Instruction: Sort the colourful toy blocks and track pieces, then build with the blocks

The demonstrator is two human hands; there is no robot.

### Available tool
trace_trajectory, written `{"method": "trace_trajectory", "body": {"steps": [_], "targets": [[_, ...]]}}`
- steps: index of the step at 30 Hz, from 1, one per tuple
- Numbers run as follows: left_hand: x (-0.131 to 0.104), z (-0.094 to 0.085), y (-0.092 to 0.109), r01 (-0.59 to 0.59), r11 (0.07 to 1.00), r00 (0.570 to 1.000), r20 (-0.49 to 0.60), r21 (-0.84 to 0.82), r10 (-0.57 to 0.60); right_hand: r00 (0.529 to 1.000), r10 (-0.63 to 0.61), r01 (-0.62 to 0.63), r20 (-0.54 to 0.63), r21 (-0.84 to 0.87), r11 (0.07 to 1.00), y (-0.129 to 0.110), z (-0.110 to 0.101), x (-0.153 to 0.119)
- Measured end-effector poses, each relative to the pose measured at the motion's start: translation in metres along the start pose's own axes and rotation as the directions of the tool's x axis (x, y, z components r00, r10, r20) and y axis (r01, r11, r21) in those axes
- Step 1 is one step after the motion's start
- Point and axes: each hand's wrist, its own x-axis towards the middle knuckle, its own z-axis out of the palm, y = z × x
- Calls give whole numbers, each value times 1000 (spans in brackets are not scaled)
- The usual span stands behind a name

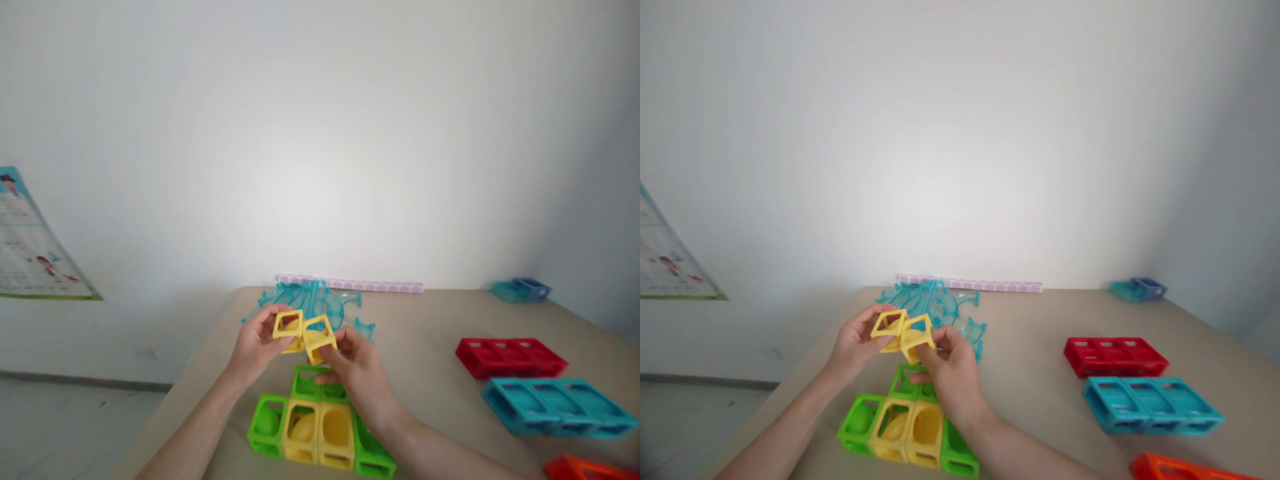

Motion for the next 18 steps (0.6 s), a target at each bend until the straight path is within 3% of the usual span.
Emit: {"method": "trace_trajectory", "body": {"steps": [3, 9, 15, 18], "targets": [[0, -1, 0, -1, 1000, 1000, 17, -2, 1, 997, -5, 3, 81, 26, 1000, -2, 1, -1], [-1, 1, 0, 9, 1000, 1000, 22, -6, -9, 998, 64, -65, -9, -71, 995, 7, 1, 3], [-1, -3, -4, 13, 999, 994, 110, -50, -7, 995, 99, -100, -14, -112, 989, 6, 0, 2], [-1, -4, -4, -7, 1000, 994, 113, -25, 10, 997, 70, -67, 37, -89, 994, 3, -1, 1]]}}
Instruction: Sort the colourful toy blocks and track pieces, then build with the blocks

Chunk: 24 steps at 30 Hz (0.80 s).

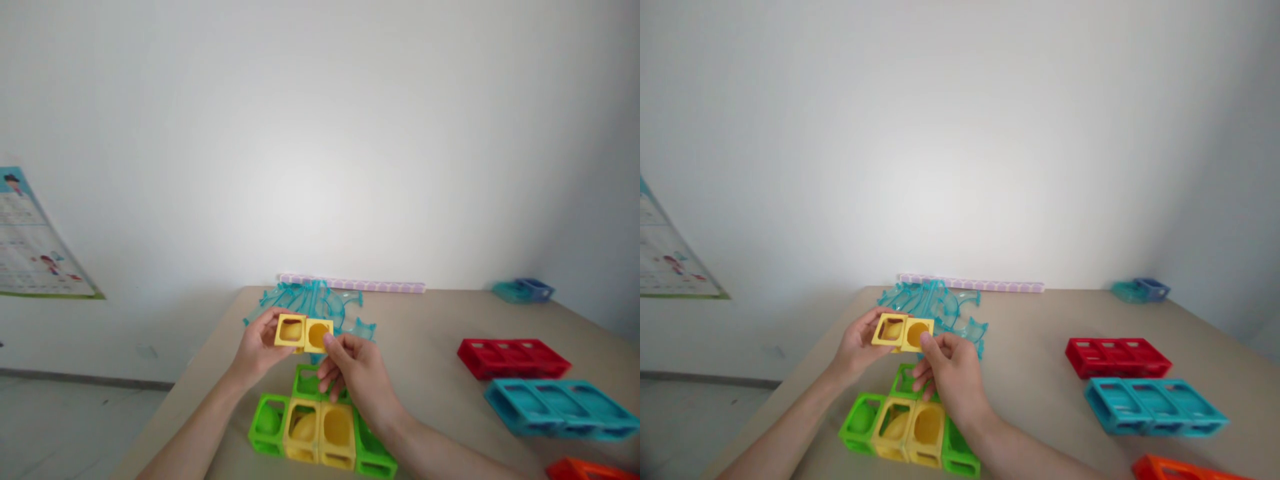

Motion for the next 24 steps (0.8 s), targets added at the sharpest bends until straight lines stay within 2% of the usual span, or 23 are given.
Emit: {"method": "trace_trajectory", "body": {"steps": [3, 7, 14, 20, 24], "targets": [[0, 1, 2, -15, 1000, 1000, -22, -3, 15, 998, -55, 54, 41, 20, 998, -1, 0, 0], [1, 2, 4, -12, 997, 1000, -1, -77, 11, 997, -67, 66, 36, 18, 998, 2, 1, 1], [2, 3, 4, 100, 974, 993, -42, -204, -111, 992, -128, 129, -18, 32, 991, 9, 3, 1], [-1, 3, 2, 250, 881, 967, 59, -402, -248, 959, -273, 272, 73, 15, 962, 7, 2, -6], [-2, -1, 1, 248, 892, 968, 139, -378, -210, 943, -295, 304, 152, -39, 952, -3, -1, -13]]}}
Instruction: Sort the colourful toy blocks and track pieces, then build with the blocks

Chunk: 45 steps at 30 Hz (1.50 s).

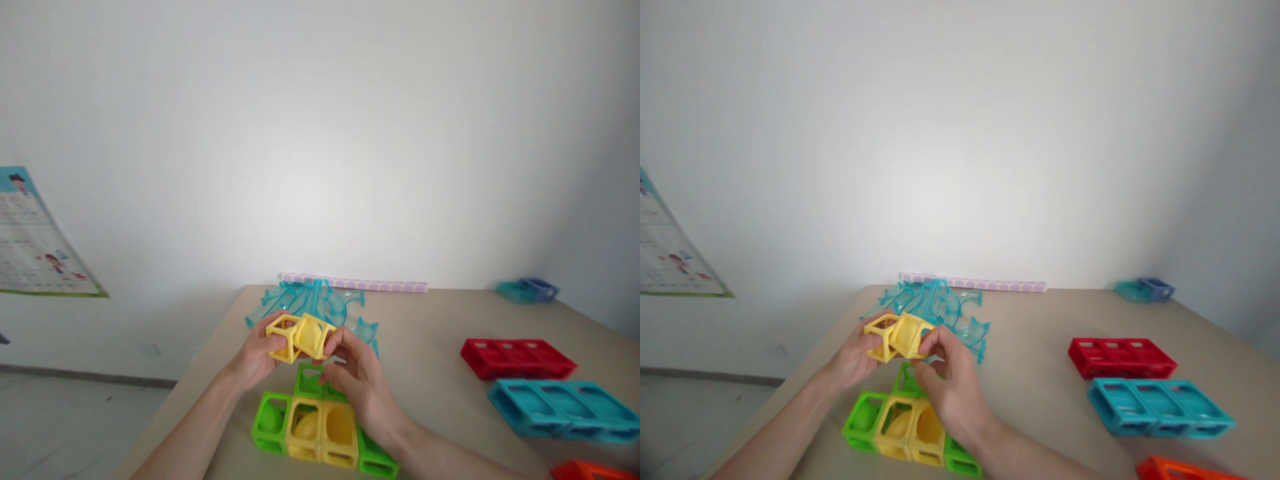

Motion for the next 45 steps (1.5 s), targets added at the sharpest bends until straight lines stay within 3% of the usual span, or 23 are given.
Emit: {"method": "trace_trajectory", "body": {"steps": [3, 9, 13, 16, 20, 23, 24, 26, 28, 31, 33, 36, 38, 42, 45], "targets": [[0, 1, 0, -12, 999, 1000, 28, 47, 11, 999, 41, -43, -27, -56, 998, -1, 1, 1], [1, -1, -4, -17, 998, 1000, -17, 63, 18, 998, 33, -43, -57, -167, 985, 8, 4, 4], [-1, -2, -4, -50, 994, 997, 63, 101, 43, 997, 35, -47, -72, -169, 985, 10, 2, 5], [-3, 2, -2, -100, 968, 993, 89, 232, 81, 997, 38, -49, -67, -165, 985, 12, 2, 6], [-1, 5, -4, -135, 935, 989, -9, 328, 146, 996, 26, -50, -90, -276, 960, 14, 1, 4], [3, 1, -5, -173, 941, 968, -129, 290, 217, 978, -150, 39, -146, -580, 814, 5, -1, -2], [4, 0, -6, -187, 943, 957, -166, 273, 238, 970, -221, 94, -100, -683, 724, 0, -2, -4], [5, 0, -5, -209, 948, 940, -218, 239, 262, 959, -264, 237, 103, -802, 549, -12, -2, -8], [6, 1, -4, -210, 953, 934, -243, 219, 262, 922, -159, 387, 354, -808, 444, -22, 0, -11], [6, 3, -3, -178, 962, 944, -240, 205, 225, 806, 30, 539, 591, -755, 374, -27, 4, -15], [6, 4, -2, -156, 968, 951, -236, 196, 201, 765, 69, 587, 640, -738, 333, -23, 7, -17], [5, 8, -3, -129, 965, 961, -210, 227, 178, 759, 47, 610, 649, -735, 295, -12, 8, -20], [2, 12, -5, -126, 926, 967, -165, 355, 194, 756, 24, 619, 654, -727, 296, -6, 8, -21], [-5, 24, -9, -185, 674, 964, 0, 716, 264, 738, -17, 642, 675, -694, 327, 1, 5, -19], [-8, 29, -12, -253, 521, 954, 122, 815, 272, 716, -41, 662, 697, -659, 357, 3, 4, -17]]}}
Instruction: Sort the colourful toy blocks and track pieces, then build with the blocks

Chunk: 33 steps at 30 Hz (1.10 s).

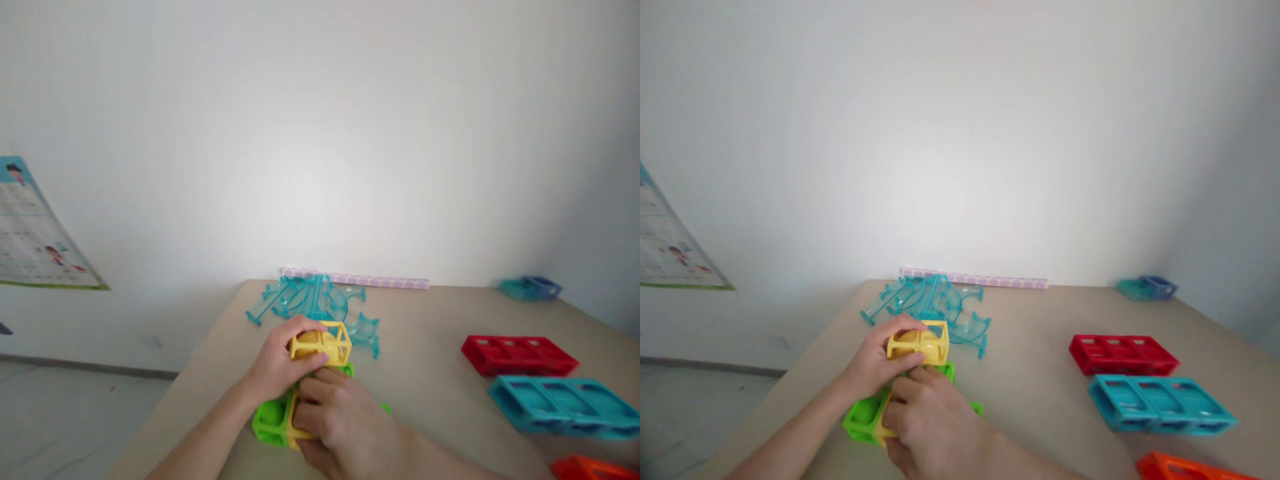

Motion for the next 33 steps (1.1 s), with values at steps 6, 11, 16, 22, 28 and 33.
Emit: {"method": "trace_trajectory", "body": {"steps": [6, 11, 16, 22, 28, 33], "targets": [[2, 0, -3, 2, 999, 1000, 13, 41, -2, 1000, -3, 3, 8, 56, 998, 2, -3, 2], [2, -1, -4, -16, 998, 1000, 4, 67, 16, 1000, 2, -2, 5, 58, 998, 1, -5, 3], [3, -1, -5, -46, 996, 999, -3, 82, 46, 1000, 4, -4, 2, 92, 996, 0, -7, 3], [4, -1, -4, -46, 996, 999, -4, 74, 47, 1000, 21, -19, -21, 118, 993, 1, -6, 4], [3, 1, -5, -58, 994, 998, -17, 89, 59, 984, 175, -166, -11, 279, 946, 1, -9, 6], [2, 3, -9, -37, 994, 996, -72, 101, 44, 944, 329, -280, 11, 552, 786, 3, -12, 7]]}}
